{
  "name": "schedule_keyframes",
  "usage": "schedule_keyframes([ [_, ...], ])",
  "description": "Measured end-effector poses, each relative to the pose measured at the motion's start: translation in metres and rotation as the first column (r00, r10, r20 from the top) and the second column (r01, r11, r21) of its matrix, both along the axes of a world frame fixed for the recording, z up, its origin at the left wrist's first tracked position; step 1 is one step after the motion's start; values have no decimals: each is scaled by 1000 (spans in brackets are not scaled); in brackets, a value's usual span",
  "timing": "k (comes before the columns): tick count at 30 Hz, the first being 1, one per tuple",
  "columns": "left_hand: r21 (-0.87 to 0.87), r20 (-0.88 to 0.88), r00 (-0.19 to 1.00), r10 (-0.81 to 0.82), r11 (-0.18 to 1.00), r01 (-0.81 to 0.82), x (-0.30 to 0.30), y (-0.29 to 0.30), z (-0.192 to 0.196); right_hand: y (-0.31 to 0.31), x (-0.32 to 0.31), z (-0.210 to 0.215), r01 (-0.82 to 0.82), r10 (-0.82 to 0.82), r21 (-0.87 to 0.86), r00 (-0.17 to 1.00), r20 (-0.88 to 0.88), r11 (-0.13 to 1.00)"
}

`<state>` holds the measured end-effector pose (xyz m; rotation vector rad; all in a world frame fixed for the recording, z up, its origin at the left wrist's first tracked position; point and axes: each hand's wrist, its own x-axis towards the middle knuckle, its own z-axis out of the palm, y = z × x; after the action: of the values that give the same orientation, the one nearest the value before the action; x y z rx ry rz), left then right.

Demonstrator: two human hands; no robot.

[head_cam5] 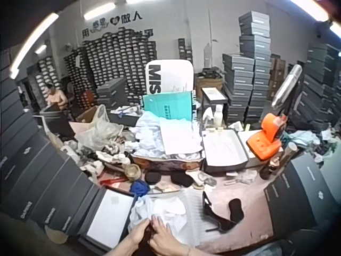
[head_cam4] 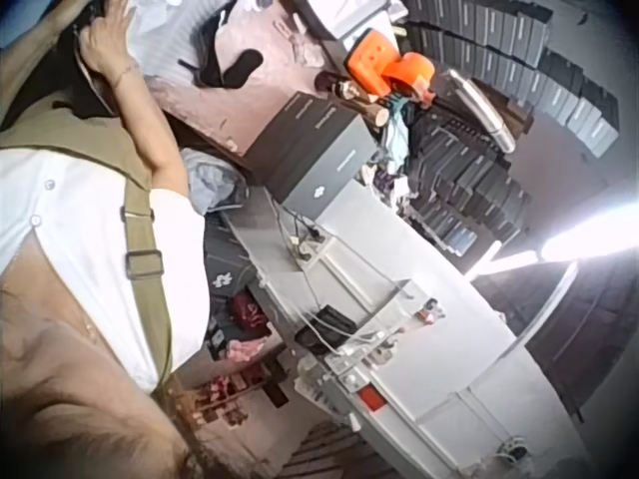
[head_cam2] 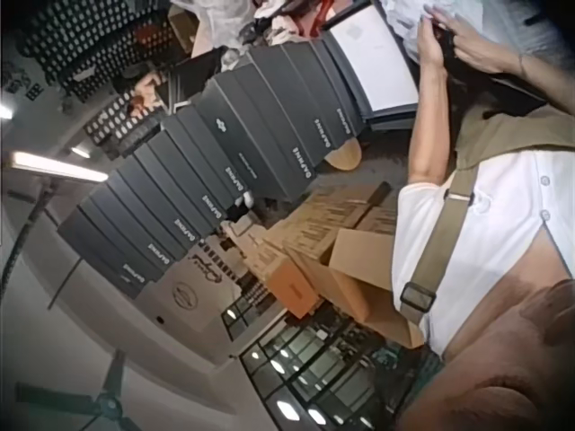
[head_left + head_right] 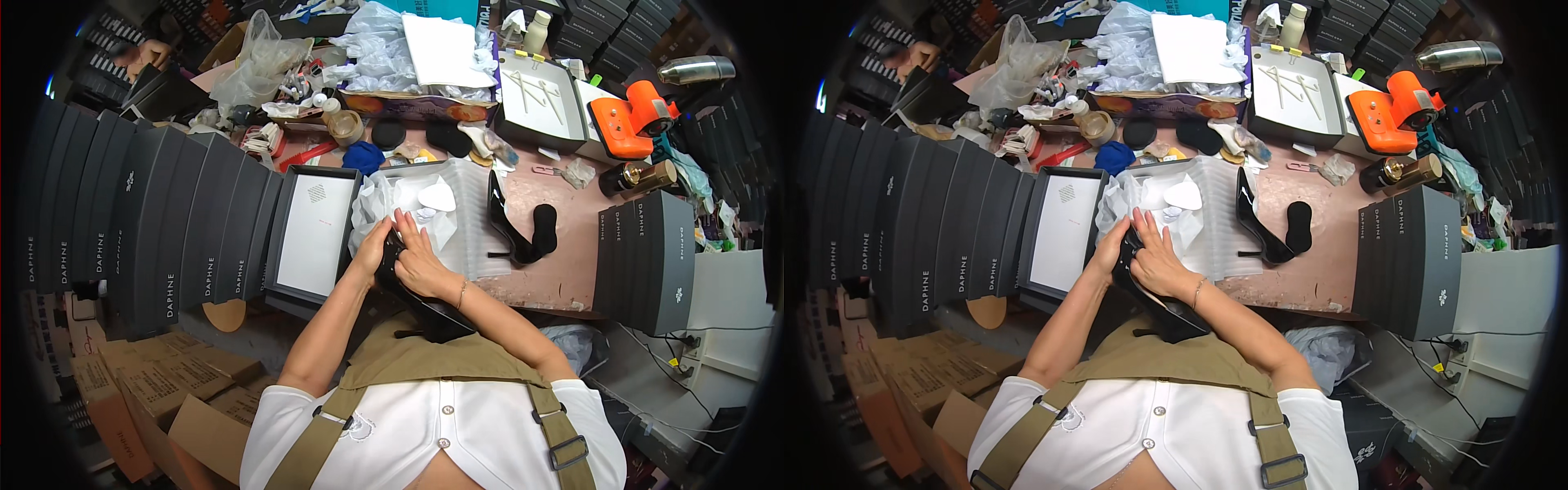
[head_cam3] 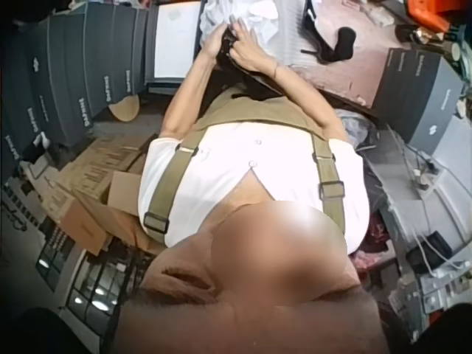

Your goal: Inspecting, cleaning, and packing shoes into boxes for shipment.

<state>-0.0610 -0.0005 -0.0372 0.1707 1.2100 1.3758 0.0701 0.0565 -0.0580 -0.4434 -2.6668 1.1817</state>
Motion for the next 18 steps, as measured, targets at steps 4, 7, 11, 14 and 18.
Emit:
schedule_keyframes([
  [4, 159, 133, 990, -37, 987, 15, -13, -16, -38, -4, 14, 46, -194, 193, 35, 981, 20, 980],
  [7, 134, 146, 987, -64, 990, 44, -9, -21, -30, -11, 36, 52, -333, 331, -41, 942, -46, 942],
  [11, 74, 138, 990, -5, 997, -5, -4, -20, -2, -4, 65, 63, -202, 261, -489, 964, 54, 848],
  [14, 35, 94, 995, -28, 999, 25, -1, -13, 2, -10, 61, 45, -109, 111, -532, 993, -29, 840],
  [18, 47, 67, 997, -26, 999, 23, -6, -8, -20, -13, 9, 17, -99, 112, -303, 993, 26, 948],
])
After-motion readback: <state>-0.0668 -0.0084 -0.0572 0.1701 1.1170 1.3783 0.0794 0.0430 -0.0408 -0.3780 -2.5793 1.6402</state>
